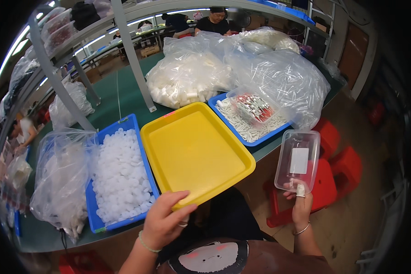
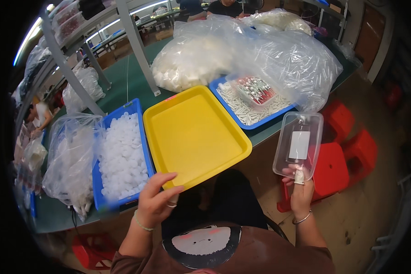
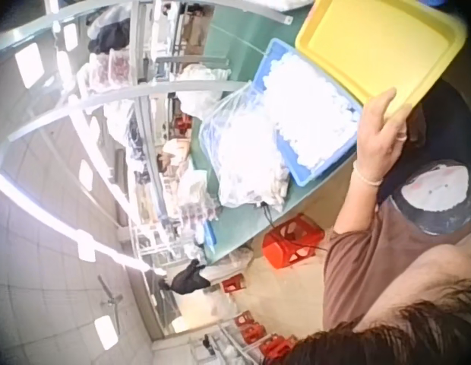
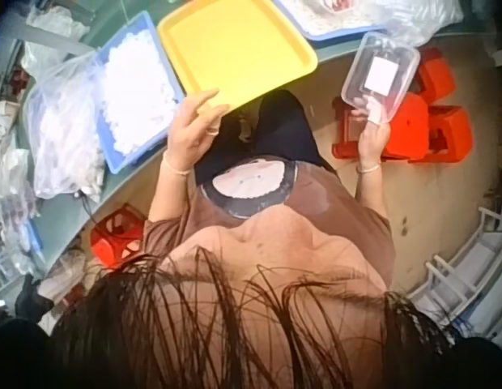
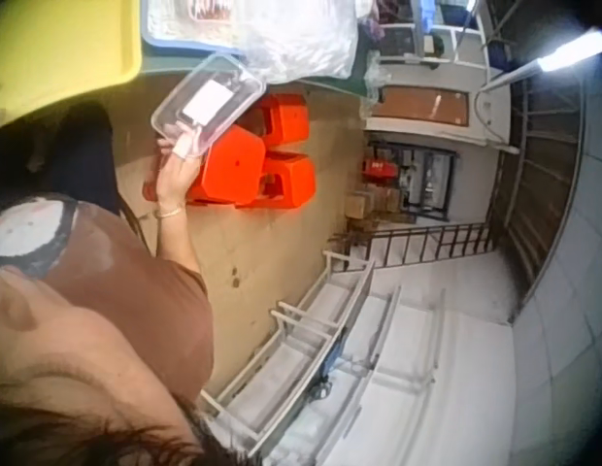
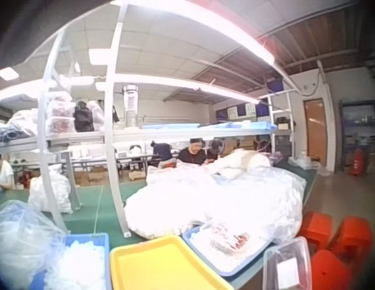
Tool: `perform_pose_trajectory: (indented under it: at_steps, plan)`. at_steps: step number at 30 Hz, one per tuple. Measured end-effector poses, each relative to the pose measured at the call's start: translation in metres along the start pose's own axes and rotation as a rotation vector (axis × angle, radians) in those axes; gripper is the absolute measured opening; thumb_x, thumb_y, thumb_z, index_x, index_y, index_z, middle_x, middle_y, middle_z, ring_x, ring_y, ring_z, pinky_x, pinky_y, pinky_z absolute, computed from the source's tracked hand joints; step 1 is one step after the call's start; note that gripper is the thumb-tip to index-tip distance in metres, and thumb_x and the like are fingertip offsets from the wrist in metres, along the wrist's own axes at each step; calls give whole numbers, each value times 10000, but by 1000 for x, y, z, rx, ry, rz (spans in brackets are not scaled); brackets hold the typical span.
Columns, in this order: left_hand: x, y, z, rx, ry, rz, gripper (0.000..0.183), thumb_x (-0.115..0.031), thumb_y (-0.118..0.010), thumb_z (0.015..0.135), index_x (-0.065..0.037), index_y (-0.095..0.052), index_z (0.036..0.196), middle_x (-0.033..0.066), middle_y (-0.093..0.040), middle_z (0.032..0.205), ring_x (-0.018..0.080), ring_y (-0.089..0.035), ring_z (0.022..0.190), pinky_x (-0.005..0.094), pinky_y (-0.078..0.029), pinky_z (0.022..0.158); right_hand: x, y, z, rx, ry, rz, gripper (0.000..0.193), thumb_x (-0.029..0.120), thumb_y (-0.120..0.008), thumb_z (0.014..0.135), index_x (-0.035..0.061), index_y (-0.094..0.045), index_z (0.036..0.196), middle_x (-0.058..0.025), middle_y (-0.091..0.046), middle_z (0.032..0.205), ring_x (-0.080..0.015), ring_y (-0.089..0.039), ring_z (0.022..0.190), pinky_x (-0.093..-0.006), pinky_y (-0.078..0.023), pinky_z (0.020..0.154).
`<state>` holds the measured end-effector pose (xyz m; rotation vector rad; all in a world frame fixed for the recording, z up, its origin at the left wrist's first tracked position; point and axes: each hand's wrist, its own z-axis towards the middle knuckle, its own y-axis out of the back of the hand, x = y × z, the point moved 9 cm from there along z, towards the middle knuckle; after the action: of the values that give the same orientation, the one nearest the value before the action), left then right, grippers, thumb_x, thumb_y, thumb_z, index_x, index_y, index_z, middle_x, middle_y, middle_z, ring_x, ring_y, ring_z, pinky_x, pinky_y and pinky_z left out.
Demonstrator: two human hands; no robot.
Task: The person assembles small white plastic components by inserting thin metal pins into them. They transfer white plastic pieces from a yellow tray into a blue tray, then repeatedly pick up a plastic piece and a pin, insert the pin into the piece, and place the assembled unit into a yellow tray.
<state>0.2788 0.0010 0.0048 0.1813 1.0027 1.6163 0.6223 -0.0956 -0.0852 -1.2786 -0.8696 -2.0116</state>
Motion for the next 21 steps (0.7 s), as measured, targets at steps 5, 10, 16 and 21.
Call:
perform_pose_trajectory:
  at_steps: [5, 10, 16, 21]
  plan:
    - [37, 51, -21, 4, 228, 247, 241, -93, -646, 776, -80, -669, 1016, 104, -655, 1045, 292, -623, 964, 445, -462, 932, 25, 6, 20, -8, 133, 16, 225, 106, -443, 981, 35, -569, 1153, -74, -621, 1009, -101, -594, 780, -223, -479, 681]
    - [41, 53, -27, -24, 237, 169, 226, -104, -645, 788, -72, -664, 1011, 91, -672, 998, 293, -632, 919, 408, -490, 869, 49, -6, 52, -80, 257, 104, 179, 99, -525, 960, 70, -529, 1136, -39, -621, 917, -59, -547, 718, -190, -457, 655]
    - [43, 52, -27, -29, 215, 76, 240, -139, -650, 785, -60, -670, 1010, 114, -679, 1017, 294, -652, 904, 369, -519, 776, 79, -36, 105, 90, 216, 162, 138, 71, -569, 929, 62, -561, 1066, -7, -618, 871, -28, -514, 699, -173, -416, 618]
    - [47, 53, -36, -6, 218, 24, 286, -119, -652, 791, -64, -635, 1072, 110, -663, 1003, 291, -637, 908, 374, -514, 782, 120, -134, 137, 446, 169, 213, 188, 41, -594, 887, 12, -568, 1071, 7, -613, 892, -51, -525, 727, -206, -422, 630]
